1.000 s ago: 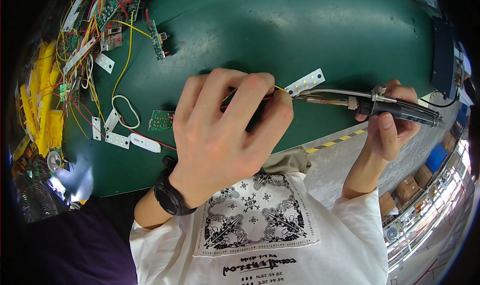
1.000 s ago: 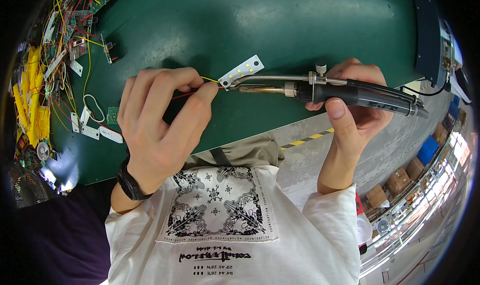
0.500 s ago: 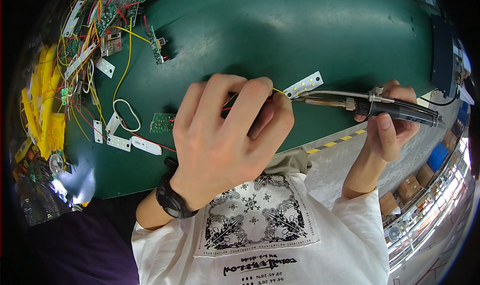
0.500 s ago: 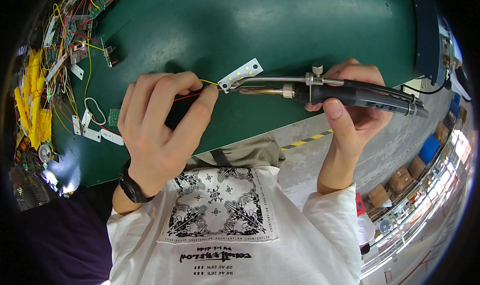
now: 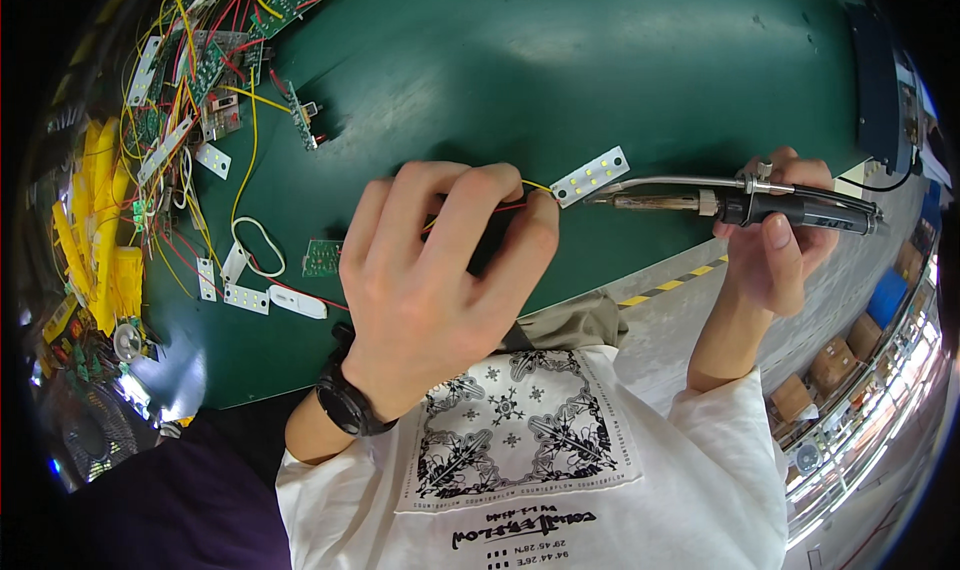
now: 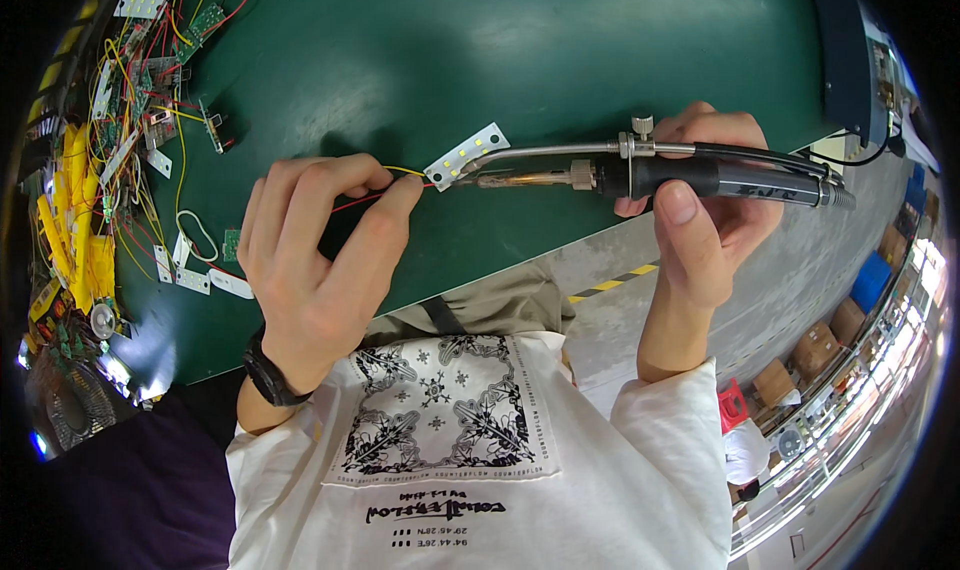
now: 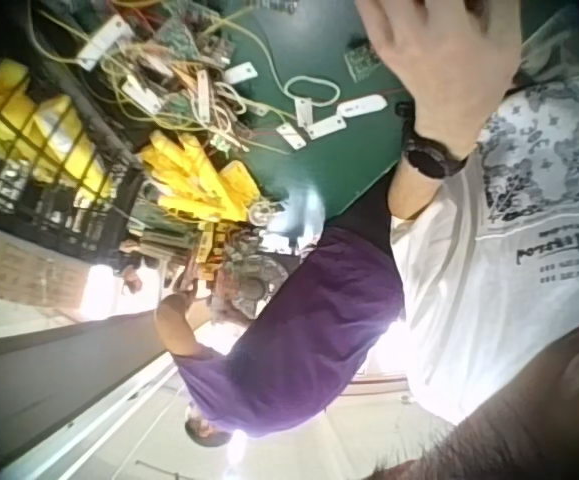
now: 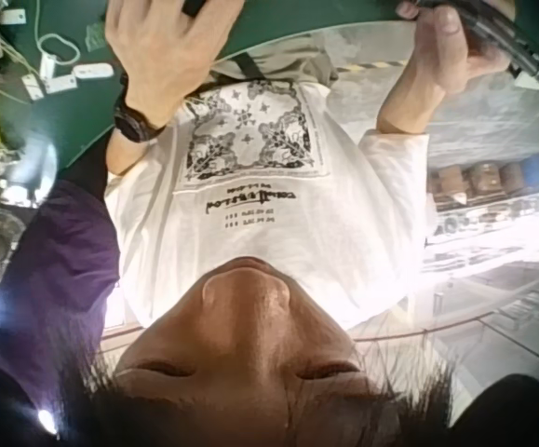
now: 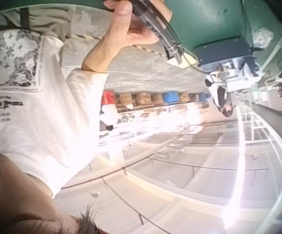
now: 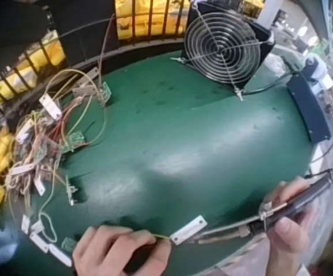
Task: The person solders wires connected to circuit boards onto small LED boards using a soldering iron by hand.
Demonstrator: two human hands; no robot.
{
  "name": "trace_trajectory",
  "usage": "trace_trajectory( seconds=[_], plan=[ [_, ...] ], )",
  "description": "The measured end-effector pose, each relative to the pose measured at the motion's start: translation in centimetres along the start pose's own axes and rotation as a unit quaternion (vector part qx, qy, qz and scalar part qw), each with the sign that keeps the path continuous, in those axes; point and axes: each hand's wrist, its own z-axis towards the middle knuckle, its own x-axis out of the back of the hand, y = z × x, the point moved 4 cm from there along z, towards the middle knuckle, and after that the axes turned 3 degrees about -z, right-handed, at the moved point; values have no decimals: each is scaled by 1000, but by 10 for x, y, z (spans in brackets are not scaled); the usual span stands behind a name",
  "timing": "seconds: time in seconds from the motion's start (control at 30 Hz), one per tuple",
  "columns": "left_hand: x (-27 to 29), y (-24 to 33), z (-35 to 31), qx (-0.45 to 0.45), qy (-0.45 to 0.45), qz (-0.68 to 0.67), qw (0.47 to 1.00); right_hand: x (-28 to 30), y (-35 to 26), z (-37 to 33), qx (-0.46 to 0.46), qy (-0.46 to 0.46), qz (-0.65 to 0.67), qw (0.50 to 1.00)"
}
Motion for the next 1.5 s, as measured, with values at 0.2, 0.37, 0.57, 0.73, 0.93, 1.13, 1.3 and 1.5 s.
trace_trajectory(
  seconds=[0.2,0.37,0.57,0.73,0.93,1.13,1.3,1.5],
  plan=[
    [0,-9,-3,13,-4,-41,999,5,4,-3,4,37,36,999],
    [0,-9,0,17,10,-68,998,5,6,-3,-3,63,4,998],
    [4,-9,2,40,-1,-80,996,0,8,0,0,78,81,994],
    [2,-6,3,34,-19,-68,997,-2,6,1,-18,78,76,994],
    [4,-3,8,83,-51,-86,991,-5,4,1,-32,102,64,992],
    [20,-3,14,92,-67,-53,992,-5,4,2,-32,112,80,990],
    [22,-4,17,108,-97,-38,989,-5,5,-1,-53,132,88,986],
    [24,-5,16,131,-131,-39,982,-5,4,1,-41,126,97,986]
  ],
)
